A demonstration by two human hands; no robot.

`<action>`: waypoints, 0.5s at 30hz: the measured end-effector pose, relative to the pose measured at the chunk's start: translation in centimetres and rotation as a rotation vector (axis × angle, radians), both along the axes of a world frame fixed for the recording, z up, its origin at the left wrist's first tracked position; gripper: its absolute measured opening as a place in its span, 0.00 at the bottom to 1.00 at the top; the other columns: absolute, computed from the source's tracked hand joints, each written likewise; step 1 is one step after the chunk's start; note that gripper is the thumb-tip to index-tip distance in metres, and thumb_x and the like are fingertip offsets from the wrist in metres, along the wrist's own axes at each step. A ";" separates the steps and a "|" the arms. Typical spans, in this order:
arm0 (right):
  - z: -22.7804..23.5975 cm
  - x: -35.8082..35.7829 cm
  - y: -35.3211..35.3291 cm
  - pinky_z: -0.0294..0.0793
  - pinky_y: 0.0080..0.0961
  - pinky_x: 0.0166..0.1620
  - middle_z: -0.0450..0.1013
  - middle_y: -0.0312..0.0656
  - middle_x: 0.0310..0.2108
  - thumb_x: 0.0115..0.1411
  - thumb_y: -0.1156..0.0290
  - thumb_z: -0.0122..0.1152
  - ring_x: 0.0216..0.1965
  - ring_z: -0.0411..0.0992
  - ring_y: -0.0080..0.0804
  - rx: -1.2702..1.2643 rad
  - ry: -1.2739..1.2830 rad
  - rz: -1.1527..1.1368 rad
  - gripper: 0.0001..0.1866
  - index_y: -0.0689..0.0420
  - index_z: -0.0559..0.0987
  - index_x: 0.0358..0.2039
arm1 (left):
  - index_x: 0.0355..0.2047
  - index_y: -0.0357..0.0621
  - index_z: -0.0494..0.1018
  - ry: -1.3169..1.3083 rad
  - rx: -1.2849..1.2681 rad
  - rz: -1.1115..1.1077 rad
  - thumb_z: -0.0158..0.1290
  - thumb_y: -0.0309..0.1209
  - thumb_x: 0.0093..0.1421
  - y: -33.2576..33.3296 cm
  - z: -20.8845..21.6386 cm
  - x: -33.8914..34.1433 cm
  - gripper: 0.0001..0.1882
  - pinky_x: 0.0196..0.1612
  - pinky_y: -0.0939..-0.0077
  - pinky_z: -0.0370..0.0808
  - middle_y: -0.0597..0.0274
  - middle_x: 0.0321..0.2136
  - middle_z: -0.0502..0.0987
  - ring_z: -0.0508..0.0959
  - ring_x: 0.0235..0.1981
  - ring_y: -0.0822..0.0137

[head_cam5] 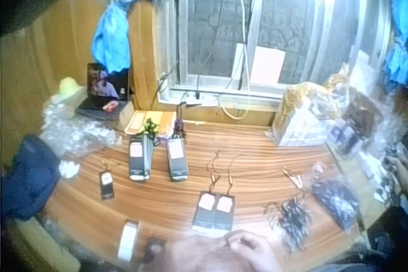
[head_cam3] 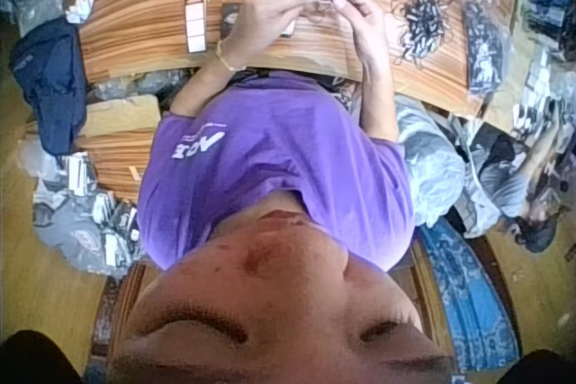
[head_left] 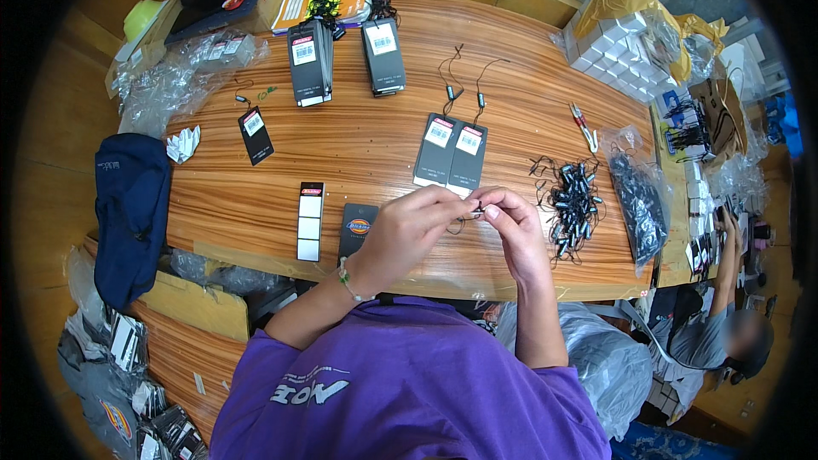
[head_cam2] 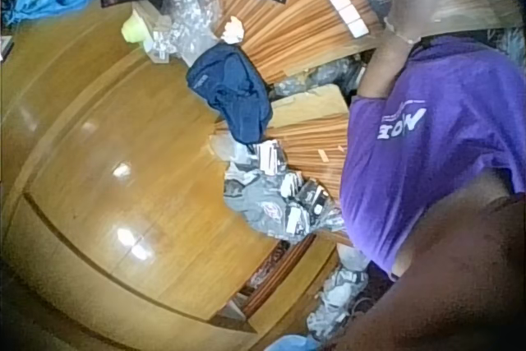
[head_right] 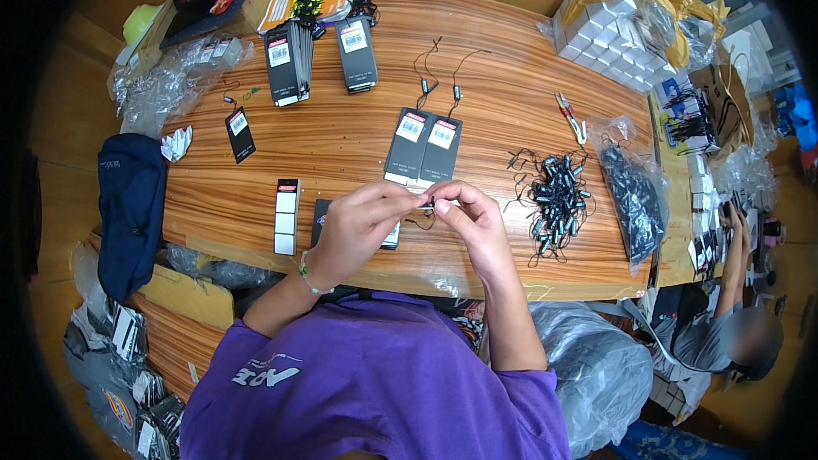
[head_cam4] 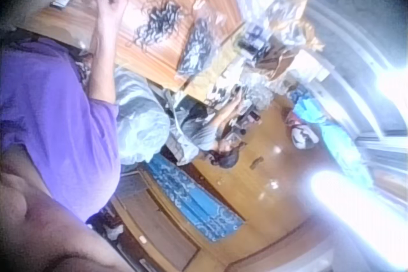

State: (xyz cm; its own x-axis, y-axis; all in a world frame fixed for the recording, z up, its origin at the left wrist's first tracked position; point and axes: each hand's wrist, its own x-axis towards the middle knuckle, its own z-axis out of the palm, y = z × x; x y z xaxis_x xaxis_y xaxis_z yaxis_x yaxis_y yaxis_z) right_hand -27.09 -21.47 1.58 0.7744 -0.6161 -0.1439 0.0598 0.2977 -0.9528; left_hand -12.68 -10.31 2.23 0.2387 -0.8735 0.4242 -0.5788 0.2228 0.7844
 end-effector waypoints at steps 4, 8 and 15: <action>-0.3 -0.4 -0.1 0.62 0.18 0.41 0.68 0.37 0.36 0.52 0.77 0.55 0.39 0.64 0.21 0.072 -0.092 -0.024 0.00 0.59 0.74 0.26 | 0.37 0.44 0.76 -0.196 -0.128 -0.039 0.51 0.22 0.49 0.1 0.1 -0.3 0.13 0.36 0.73 0.74 0.62 0.33 0.75 0.76 0.33 0.64; -0.5 -0.7 -0.1 0.61 0.17 0.40 0.66 0.37 0.37 0.53 0.77 0.53 0.38 0.63 0.21 0.088 -0.156 -0.168 0.01 0.59 0.73 0.26 | 0.37 0.45 0.75 -0.313 -0.158 -0.078 0.49 0.25 0.51 -0.1 -0.2 -0.5 0.12 0.38 0.74 0.74 0.62 0.32 0.75 0.76 0.34 0.65; 2.9 -1.1 -1.7 0.65 0.31 0.41 0.63 0.37 0.24 0.62 0.69 0.48 0.27 0.62 0.26 0.168 -0.582 -0.350 0.05 0.56 0.67 0.33 | 0.42 0.45 0.73 -0.174 0.035 -0.161 0.50 0.23 0.51 0.3 0.1 -0.8 0.16 0.37 0.73 0.75 0.62 0.34 0.73 0.76 0.33 0.64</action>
State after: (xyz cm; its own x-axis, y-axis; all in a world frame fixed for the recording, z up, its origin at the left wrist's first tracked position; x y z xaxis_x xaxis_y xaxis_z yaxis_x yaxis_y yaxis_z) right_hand -28.18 -23.14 4.45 0.5144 -0.8493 0.1189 0.6659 0.3082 -0.6794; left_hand -13.50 -9.99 2.30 0.0212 -0.9092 0.4157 -0.6650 0.2977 0.6850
